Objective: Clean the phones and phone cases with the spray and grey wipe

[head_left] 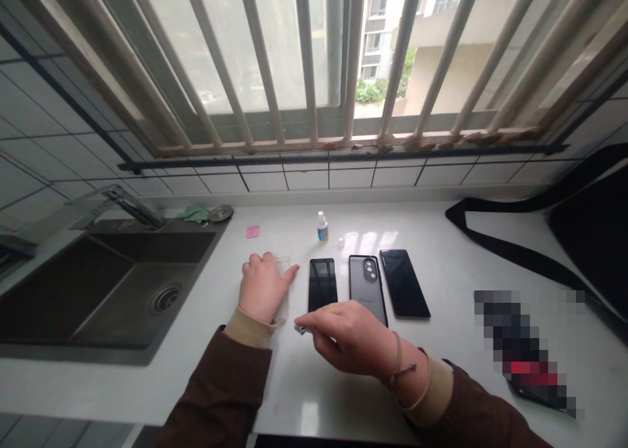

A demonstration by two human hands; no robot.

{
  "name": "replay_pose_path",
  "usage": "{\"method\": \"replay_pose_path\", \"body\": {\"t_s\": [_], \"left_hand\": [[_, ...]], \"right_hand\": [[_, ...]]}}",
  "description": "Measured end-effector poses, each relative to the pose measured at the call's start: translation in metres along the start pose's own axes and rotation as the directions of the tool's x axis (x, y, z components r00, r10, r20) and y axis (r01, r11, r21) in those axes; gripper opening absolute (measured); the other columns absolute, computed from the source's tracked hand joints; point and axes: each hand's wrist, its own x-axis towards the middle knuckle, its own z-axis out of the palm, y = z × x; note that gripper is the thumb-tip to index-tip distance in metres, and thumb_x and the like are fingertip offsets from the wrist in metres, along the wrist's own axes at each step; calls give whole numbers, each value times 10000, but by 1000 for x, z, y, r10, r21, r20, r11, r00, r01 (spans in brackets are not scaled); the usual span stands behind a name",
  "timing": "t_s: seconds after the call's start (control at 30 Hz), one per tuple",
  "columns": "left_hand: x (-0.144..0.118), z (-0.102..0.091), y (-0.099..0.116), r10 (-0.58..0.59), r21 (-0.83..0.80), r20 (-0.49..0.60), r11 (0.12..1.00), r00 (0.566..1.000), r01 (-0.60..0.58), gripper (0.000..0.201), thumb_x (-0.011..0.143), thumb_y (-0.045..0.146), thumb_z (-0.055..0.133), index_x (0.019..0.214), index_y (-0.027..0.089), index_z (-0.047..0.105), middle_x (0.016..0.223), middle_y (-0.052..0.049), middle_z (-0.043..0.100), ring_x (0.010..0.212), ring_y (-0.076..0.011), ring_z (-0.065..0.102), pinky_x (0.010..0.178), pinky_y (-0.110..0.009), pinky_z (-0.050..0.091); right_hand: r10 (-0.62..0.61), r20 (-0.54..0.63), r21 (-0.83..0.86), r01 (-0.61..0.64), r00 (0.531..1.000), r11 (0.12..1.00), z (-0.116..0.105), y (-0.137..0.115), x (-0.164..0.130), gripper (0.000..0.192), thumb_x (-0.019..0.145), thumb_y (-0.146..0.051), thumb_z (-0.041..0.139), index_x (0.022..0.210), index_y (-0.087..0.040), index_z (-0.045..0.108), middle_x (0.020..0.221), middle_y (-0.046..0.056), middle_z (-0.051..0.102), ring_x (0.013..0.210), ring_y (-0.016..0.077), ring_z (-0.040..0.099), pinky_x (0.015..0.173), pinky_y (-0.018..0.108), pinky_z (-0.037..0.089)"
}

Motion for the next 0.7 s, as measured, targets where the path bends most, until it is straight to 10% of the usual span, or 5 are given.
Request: {"method": "replay_pose_path", "body": {"t_s": [0.7], "left_hand": [[1, 2, 12, 80, -84, 49, 994, 996, -76, 409, 941, 416, 650, 1214, 112, 680, 1186, -203, 596, 1109, -380, 551, 1062, -460, 405]], "right_hand": [[155, 307, -155, -111, 939, 982, 1, -1, 2, 232, 899, -181, 596, 1065, -214, 755, 883, 34, 816, 755, 205, 771, 685, 279, 525]]}}
